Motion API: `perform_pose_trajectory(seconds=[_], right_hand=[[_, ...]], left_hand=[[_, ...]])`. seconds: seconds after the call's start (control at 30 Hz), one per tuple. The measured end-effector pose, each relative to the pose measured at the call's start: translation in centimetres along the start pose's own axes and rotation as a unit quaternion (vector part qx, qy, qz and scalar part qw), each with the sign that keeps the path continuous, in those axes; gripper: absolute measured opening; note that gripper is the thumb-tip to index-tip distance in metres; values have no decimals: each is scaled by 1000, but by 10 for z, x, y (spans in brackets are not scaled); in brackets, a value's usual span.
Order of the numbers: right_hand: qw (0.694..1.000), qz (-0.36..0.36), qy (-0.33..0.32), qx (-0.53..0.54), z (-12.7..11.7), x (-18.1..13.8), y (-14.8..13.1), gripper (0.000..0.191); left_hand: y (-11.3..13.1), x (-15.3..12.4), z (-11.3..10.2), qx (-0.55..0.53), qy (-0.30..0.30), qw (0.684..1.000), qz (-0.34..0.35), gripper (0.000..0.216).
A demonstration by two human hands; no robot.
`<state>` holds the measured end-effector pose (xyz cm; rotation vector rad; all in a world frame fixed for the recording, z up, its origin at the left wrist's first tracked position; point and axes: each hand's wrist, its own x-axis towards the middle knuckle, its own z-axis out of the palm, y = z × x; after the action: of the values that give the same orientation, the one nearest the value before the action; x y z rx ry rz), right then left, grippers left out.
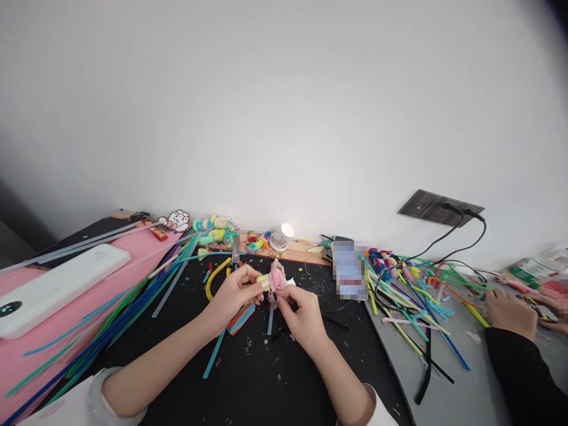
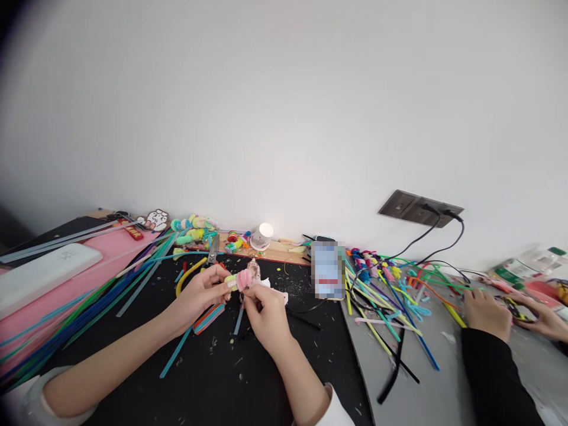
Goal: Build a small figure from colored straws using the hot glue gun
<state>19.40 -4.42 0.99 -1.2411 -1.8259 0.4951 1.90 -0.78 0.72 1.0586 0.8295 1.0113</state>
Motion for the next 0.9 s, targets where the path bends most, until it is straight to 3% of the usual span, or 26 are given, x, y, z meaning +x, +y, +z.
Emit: perform_pose_trajectory(seconds=[0.3, 0.9], right_hand=[[1000, -11, 4, -7, -1, 1, 0, 19], [1000, -25, -7, -9, -1, 1, -1, 19]], left_hand=[[1, 1, -1, -42, -34, 998, -24, 24], [3, 0, 0, -33, -13, 999, -40, 27]])
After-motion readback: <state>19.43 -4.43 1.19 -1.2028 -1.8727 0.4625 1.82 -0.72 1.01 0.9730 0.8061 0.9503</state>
